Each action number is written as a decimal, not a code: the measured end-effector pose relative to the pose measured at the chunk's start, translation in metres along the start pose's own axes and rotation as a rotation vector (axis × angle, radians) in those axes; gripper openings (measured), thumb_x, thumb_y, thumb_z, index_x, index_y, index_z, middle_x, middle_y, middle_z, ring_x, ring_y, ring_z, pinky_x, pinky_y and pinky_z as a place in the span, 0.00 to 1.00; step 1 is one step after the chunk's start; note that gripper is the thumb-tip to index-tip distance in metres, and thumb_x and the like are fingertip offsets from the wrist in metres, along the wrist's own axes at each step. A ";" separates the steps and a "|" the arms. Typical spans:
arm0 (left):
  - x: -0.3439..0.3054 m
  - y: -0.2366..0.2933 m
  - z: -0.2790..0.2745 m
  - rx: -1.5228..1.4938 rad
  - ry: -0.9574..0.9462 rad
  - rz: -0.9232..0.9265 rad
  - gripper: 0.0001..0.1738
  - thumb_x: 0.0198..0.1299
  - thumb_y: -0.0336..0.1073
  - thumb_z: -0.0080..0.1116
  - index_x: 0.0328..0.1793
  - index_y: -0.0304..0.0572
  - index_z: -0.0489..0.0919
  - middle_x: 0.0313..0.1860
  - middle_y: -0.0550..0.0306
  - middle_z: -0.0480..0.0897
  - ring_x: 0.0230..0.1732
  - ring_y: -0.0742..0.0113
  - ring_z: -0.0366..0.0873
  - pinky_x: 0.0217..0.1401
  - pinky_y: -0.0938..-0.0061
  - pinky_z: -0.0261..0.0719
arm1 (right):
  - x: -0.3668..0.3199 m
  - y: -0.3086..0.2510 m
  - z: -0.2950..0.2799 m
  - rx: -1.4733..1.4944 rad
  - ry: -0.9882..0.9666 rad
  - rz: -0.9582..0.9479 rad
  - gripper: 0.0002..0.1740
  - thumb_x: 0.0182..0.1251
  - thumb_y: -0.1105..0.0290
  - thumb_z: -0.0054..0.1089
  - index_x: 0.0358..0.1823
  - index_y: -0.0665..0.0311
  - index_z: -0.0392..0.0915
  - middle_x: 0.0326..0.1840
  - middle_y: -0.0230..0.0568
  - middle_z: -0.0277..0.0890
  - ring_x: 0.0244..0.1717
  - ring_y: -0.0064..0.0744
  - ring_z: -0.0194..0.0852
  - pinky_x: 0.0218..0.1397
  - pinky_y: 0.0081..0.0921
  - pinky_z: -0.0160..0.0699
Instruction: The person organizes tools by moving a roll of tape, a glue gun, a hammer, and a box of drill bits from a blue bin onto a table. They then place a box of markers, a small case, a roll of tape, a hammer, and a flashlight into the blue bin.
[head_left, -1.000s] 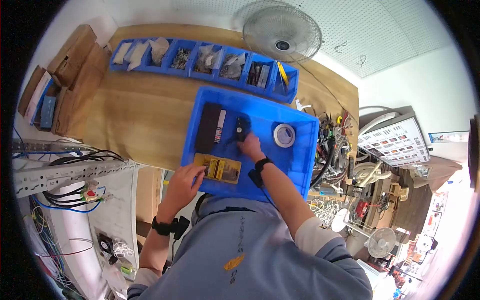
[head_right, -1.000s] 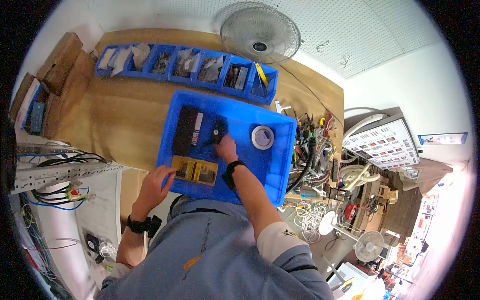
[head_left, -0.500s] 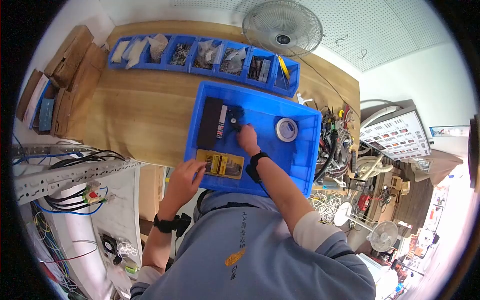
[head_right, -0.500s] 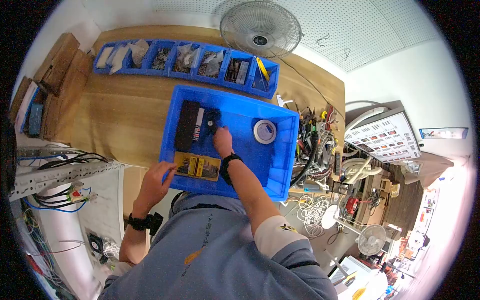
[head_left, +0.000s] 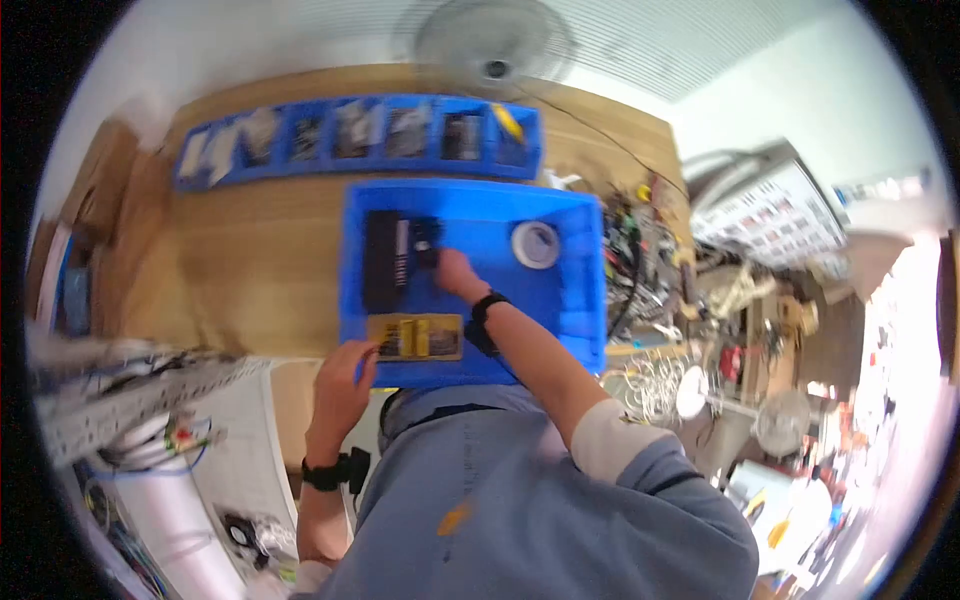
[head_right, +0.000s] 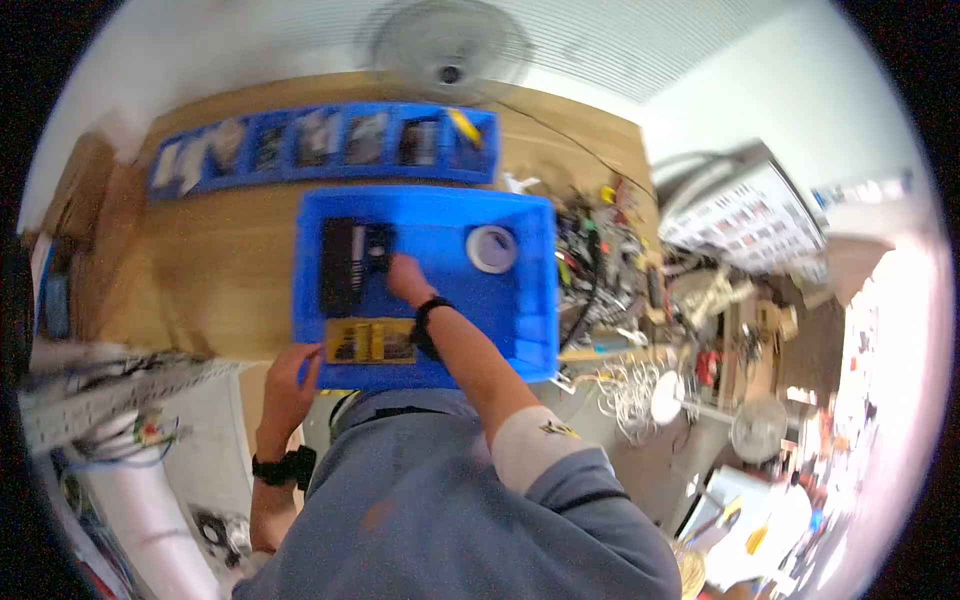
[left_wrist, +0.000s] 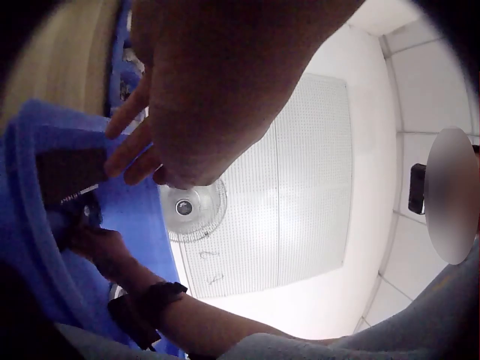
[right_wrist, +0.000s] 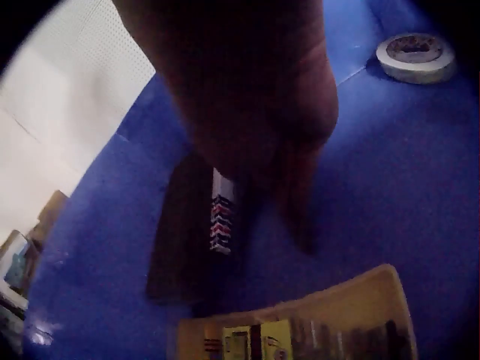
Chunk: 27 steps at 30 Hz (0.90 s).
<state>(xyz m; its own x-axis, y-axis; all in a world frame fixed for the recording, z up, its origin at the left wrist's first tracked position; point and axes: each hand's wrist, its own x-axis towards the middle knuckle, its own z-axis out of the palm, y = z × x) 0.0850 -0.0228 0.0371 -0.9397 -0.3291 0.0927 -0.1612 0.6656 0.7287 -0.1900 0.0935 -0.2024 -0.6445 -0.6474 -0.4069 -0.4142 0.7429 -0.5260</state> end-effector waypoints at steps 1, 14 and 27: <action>0.000 0.000 0.005 -0.004 0.005 0.020 0.08 0.68 0.30 0.57 0.50 0.35 0.81 0.44 0.44 0.83 0.45 0.43 0.80 0.50 0.56 0.77 | -0.014 -0.004 -0.012 0.088 0.039 -0.041 0.21 0.60 0.65 0.69 0.50 0.74 0.82 0.52 0.60 0.83 0.56 0.61 0.80 0.57 0.47 0.82; 0.041 0.036 0.059 -0.076 -0.202 0.115 0.09 0.68 0.30 0.58 0.52 0.37 0.82 0.47 0.45 0.85 0.46 0.45 0.81 0.50 0.58 0.77 | -0.216 0.054 -0.194 0.975 0.549 0.123 0.14 0.73 0.71 0.61 0.52 0.76 0.80 0.40 0.44 0.86 0.38 0.30 0.87 0.41 0.26 0.86; 0.090 0.146 0.146 0.029 -0.202 0.186 0.08 0.67 0.30 0.58 0.50 0.37 0.82 0.44 0.47 0.84 0.45 0.45 0.81 0.50 0.59 0.76 | -0.286 0.327 -0.231 0.809 0.906 0.552 0.18 0.64 0.68 0.68 0.49 0.76 0.82 0.39 0.46 0.86 0.35 0.29 0.87 0.34 0.24 0.83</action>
<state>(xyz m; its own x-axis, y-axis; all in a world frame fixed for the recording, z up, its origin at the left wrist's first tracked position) -0.0671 0.1425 0.0529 -0.9946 -0.0611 0.0843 0.0143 0.7219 0.6918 -0.2899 0.5614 -0.0853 -0.9304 0.2789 -0.2377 0.3300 0.3557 -0.8744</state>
